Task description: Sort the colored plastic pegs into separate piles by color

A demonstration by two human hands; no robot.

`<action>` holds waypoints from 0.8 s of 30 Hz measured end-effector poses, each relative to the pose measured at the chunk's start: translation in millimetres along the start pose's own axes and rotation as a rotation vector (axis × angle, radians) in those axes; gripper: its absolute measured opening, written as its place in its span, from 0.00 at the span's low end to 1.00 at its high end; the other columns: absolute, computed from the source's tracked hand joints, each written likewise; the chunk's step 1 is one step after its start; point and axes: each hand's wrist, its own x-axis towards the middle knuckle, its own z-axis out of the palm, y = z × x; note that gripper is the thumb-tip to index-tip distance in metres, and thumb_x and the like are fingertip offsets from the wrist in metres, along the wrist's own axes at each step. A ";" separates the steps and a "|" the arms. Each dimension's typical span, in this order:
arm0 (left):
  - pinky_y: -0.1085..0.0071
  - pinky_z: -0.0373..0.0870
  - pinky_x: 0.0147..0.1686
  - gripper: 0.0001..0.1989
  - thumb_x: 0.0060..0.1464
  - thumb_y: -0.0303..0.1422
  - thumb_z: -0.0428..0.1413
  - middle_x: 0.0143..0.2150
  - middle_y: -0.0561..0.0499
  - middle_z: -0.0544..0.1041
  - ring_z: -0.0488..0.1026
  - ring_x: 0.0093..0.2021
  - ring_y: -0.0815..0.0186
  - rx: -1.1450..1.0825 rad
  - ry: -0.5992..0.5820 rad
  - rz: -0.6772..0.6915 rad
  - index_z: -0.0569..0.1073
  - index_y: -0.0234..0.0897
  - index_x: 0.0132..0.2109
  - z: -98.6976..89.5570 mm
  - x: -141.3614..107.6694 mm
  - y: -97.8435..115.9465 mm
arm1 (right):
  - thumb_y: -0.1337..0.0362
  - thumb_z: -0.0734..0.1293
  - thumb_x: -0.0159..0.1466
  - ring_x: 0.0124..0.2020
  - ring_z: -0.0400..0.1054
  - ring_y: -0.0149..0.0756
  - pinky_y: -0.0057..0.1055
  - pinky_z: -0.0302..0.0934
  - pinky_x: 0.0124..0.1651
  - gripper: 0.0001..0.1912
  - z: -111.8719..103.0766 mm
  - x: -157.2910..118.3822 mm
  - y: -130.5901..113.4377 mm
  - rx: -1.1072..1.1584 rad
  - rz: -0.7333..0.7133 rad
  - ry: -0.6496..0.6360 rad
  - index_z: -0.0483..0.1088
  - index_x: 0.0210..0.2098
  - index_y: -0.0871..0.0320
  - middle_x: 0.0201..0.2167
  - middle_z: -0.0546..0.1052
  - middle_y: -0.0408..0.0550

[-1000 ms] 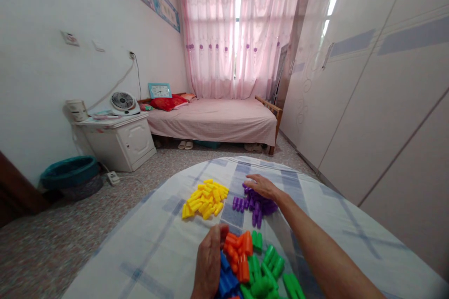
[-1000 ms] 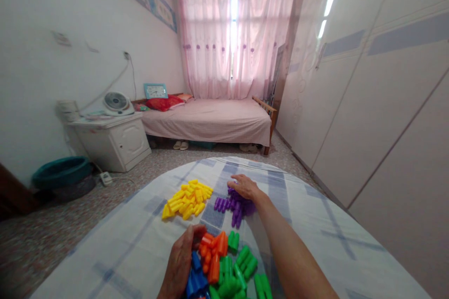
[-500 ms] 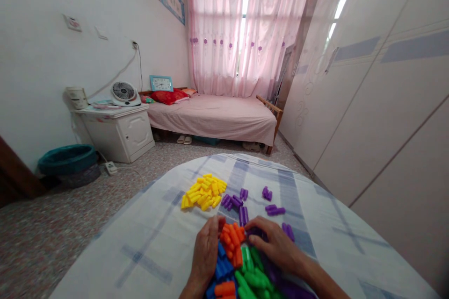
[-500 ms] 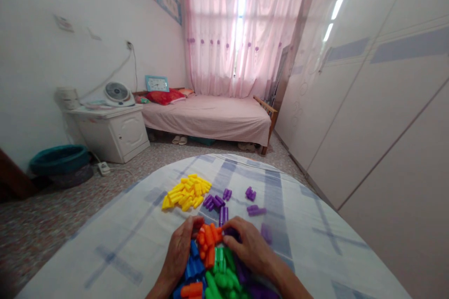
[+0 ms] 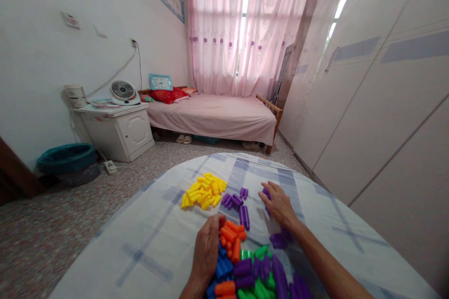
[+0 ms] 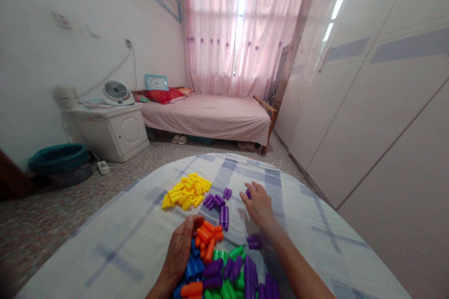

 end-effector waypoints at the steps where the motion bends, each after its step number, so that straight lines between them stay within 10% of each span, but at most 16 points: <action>1: 0.64 0.70 0.45 0.26 0.59 0.49 0.40 0.43 0.44 0.77 0.73 0.45 0.59 0.003 0.007 -0.001 0.74 0.35 0.45 0.1 -0.2 -0.1 | 0.57 0.57 0.63 0.59 0.55 0.43 0.42 0.51 0.57 0.22 9.1 7.9 4.3 -0.044 0.031 -0.011 0.64 0.53 0.57 0.56 0.64 0.55; 9: 0.63 0.69 0.46 0.26 0.59 0.48 0.39 0.44 0.43 0.77 0.73 0.45 0.59 -0.005 0.012 -0.003 0.73 0.35 0.46 1.4 -1.0 -0.5 | 0.54 0.52 0.66 0.48 0.65 0.36 0.32 0.56 0.51 0.20 11.3 -23.7 -22.9 0.148 -0.216 -0.277 0.70 0.46 0.54 0.46 0.73 0.49; 24: 0.64 0.71 0.42 0.27 0.59 0.49 0.40 0.44 0.42 0.76 0.73 0.45 0.58 -0.058 0.023 -0.009 0.73 0.33 0.46 0.5 -0.4 5.4 | 0.54 0.64 0.55 0.50 0.60 0.46 0.44 0.52 0.49 0.19 43.0 3.6 -94.7 -0.089 -0.172 -0.281 0.68 0.44 0.56 0.48 0.68 0.54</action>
